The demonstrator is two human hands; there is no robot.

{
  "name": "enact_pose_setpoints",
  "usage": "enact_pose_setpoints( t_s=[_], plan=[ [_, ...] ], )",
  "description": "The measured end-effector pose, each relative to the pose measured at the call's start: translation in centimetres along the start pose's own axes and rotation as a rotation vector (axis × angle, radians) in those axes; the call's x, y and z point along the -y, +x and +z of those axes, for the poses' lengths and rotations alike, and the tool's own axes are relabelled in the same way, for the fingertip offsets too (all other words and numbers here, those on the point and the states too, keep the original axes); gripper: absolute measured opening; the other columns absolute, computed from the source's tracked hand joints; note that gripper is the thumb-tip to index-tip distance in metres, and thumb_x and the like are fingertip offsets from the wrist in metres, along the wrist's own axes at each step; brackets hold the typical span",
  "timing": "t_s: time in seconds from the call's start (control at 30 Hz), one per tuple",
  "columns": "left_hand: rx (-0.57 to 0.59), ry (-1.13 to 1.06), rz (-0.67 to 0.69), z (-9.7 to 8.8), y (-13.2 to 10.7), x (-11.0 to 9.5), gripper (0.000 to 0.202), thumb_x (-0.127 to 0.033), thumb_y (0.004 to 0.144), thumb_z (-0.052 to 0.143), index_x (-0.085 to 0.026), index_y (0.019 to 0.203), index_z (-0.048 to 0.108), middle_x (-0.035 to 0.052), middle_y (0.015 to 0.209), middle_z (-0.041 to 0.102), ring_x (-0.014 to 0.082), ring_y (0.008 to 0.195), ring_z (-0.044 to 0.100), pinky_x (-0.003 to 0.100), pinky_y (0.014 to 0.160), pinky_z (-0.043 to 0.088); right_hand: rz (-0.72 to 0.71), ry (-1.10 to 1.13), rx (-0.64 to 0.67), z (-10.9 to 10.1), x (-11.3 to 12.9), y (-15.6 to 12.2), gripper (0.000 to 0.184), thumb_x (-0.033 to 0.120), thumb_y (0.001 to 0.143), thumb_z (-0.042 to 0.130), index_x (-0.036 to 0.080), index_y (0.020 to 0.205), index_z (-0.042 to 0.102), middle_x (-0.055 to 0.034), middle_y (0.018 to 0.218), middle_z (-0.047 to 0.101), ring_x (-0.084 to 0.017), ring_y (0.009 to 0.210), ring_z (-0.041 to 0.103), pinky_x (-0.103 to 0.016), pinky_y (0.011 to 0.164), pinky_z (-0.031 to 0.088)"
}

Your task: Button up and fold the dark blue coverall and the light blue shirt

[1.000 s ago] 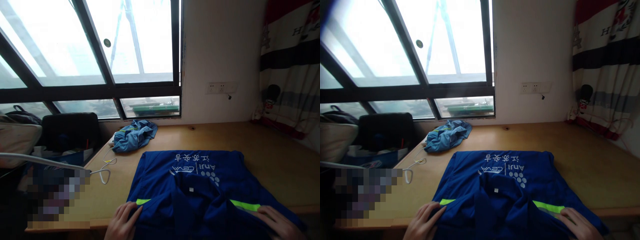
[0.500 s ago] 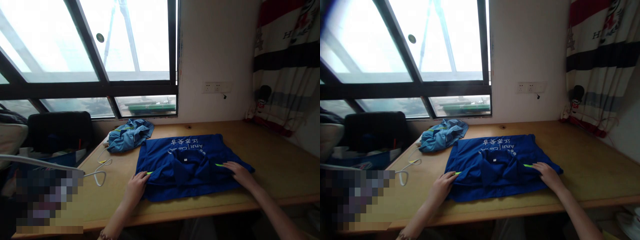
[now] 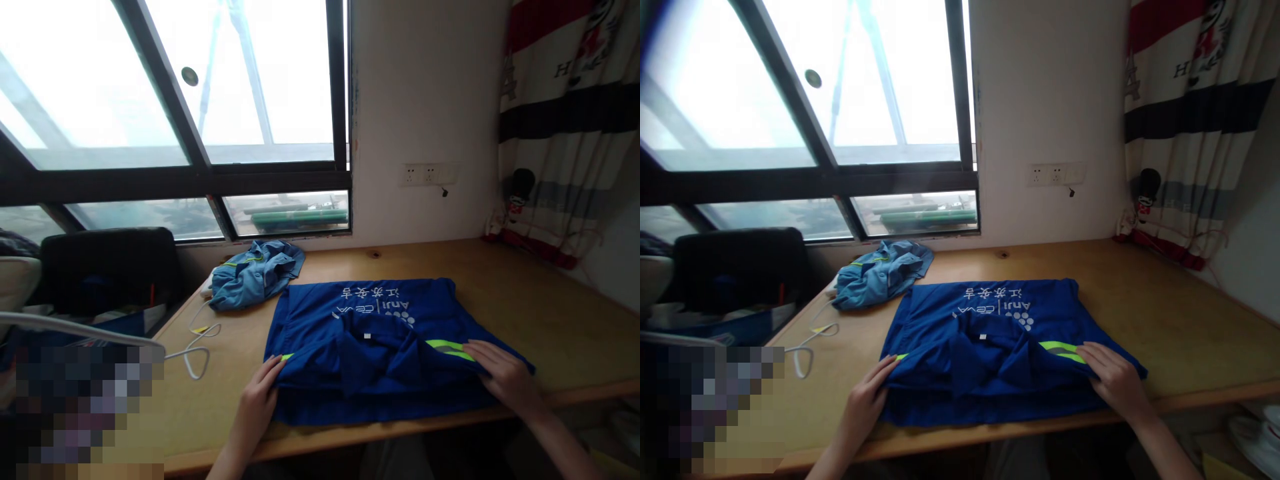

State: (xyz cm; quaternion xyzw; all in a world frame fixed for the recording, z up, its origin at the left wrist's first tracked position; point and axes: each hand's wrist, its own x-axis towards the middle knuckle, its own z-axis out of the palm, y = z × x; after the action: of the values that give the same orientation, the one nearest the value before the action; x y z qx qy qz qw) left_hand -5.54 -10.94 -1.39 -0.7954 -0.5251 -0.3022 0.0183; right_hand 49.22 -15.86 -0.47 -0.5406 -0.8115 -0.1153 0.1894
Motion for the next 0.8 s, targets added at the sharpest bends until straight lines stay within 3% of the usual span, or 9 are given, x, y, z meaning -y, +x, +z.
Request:
enact_pose_setpoints(
  t_s=[0.1,0.2,0.33,0.4,0.47,0.6,0.7,0.8],
  plan=[
    [0.023,-0.068,-0.059,-0.7,0.0,0.1,0.037,-0.009,0.069,0.042,-0.02,0.096,0.064,0.0046,0.109,0.061,0.02,0.1,0.058,0.033,0.089,0.048,-0.097,-0.078,-0.068,0.6,0.2,-1.7,0.047,0.009,0.065,0.044,0.019,0.108,0.06,-0.0045,0.112,0.06,-0.022,0.105,0.054,-0.034,0.092,0.042],
    [0.039,-0.04,0.02,-1.2,-0.3,0.4,0.035,-0.008,0.068,0.043,-0.021,0.093,0.065,0.0049,0.109,0.061,0.0211,0.105,0.055,0.035,0.09,0.047,-0.145,-0.123,-0.076,1.4,0.2,-3.4,0.047,0.008,0.065,0.044,0.017,0.109,0.06,-0.0059,0.112,0.06,-0.022,0.103,0.055,-0.032,0.091,0.043],
    [-0.011,0.204,0.13,-1.9,-1.2,-0.4,0.044,-0.006,0.071,0.042,-0.024,0.106,0.06,0.0054,0.119,0.056,0.0281,0.121,0.037,0.054,0.097,0.032,-0.113,-0.083,-0.011,0.6,0.6,-3.6,0.042,0.012,0.068,0.05,0.02,0.108,0.061,-0.0045,0.11,0.061,-0.022,0.101,0.056,-0.032,0.089,0.043],
    [-0.026,0.3,0.137,-2.4,-1.9,-1.7,0.046,-0.008,0.074,0.041,-0.026,0.114,0.055,0.0053,0.125,0.051,0.0297,0.125,0.03,0.059,0.098,0.025,-0.06,-0.019,0.067,-0.9,1.2,-2.5,0.036,0.026,0.069,0.058,0.023,0.105,0.062,-0.0039,0.107,0.062,-0.024,0.1,0.056,-0.034,0.088,0.044],
    [0.012,0.337,0.151,-2.7,-2.5,-3.4,0.049,-0.013,0.078,0.041,-0.026,0.125,0.046,0.0047,0.131,0.044,0.0276,0.128,0.026,0.054,0.1,0.026,-0.015,0.051,0.15,-2.7,2.2,-0.8,0.036,0.04,0.07,0.061,0.026,0.102,0.063,-0.0042,0.107,0.062,-0.027,0.104,0.053,-0.038,0.09,0.042],
    [0.136,0.391,0.151,-1.5,-3.6,-6.2,0.053,-0.032,0.083,0.042,-0.03,0.134,0.028,0.001,0.137,0.035,0.0255,0.127,0.028,0.046,0.095,0.035,-0.04,0.205,0.239,-4.8,4.7,3.4,0.056,0.05,0.072,0.057,0.026,0.122,0.05,-0.0048,0.125,0.049,-0.027,0.118,0.041,-0.04,0.099,0.033],
    [0.156,0.412,0.101,0.0,-4.2,-6.6,0.054,-0.04,0.083,0.041,-0.035,0.134,0.025,-0.0012,0.136,0.036,0.0271,0.125,0.032,0.048,0.092,0.036,-0.055,0.293,0.313,-3.7,6.0,5.8,0.068,0.054,0.075,0.051,0.028,0.134,0.03,-0.0027,0.137,0.035,-0.026,0.126,0.028,-0.043,0.104,0.024],
    [0.204,0.393,0.055,0.7,-4.2,-6.0,0.051,-0.042,0.084,0.039,-0.038,0.132,0.025,-0.0034,0.136,0.036,0.0262,0.125,0.032,0.049,0.093,0.034,-0.021,0.33,0.399,-1.5,6.1,6.2,0.061,0.055,0.079,0.043,0.032,0.134,0.028,-0.0005,0.139,0.031,-0.025,0.129,0.022,-0.049,0.104,0.018]
  ],
)
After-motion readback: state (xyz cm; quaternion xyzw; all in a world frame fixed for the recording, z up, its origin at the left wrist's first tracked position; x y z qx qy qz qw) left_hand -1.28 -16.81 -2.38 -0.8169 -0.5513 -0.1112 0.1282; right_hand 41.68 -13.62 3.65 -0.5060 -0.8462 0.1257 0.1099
